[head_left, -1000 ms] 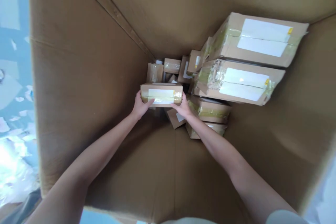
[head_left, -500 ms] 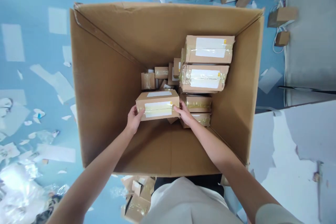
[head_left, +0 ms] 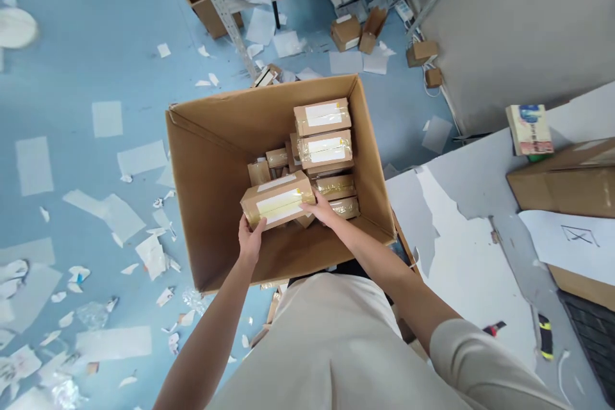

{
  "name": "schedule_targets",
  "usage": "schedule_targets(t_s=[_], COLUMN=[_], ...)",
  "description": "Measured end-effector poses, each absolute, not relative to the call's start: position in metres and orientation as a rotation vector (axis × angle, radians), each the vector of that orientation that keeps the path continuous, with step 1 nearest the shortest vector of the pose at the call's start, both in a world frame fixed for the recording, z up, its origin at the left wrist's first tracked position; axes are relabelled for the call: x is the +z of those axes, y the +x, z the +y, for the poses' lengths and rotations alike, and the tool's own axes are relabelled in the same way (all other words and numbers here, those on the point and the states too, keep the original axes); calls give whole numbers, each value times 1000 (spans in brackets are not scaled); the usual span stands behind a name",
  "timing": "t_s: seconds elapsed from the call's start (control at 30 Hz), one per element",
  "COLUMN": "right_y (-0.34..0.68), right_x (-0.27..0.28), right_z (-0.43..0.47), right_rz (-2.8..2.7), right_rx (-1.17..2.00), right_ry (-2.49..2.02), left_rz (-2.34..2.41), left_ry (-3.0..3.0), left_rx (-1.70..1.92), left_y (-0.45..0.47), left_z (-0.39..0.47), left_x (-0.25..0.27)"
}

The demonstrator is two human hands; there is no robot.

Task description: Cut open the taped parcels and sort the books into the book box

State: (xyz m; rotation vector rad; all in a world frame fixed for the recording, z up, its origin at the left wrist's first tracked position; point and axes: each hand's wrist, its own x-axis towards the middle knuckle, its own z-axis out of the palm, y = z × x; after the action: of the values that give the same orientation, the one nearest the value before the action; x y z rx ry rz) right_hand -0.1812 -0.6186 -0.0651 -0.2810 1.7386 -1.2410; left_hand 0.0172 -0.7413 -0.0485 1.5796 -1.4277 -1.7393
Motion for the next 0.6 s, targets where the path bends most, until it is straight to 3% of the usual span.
schedule_targets(t_s=[0.37, 0.6], right_y=[-204, -226], right_x=[24, 83], right_z=[-544, -451], right_rz=[1775, 1835], right_rx=[-1555, -1781], right_ry=[-382, -371], left_rz=[-1950, -2149], left_ry=[1179, 883], left_rx=[-1618, -1442], left_y=[-15, -67], left_z=[-736, -683], left_x=[22, 80])
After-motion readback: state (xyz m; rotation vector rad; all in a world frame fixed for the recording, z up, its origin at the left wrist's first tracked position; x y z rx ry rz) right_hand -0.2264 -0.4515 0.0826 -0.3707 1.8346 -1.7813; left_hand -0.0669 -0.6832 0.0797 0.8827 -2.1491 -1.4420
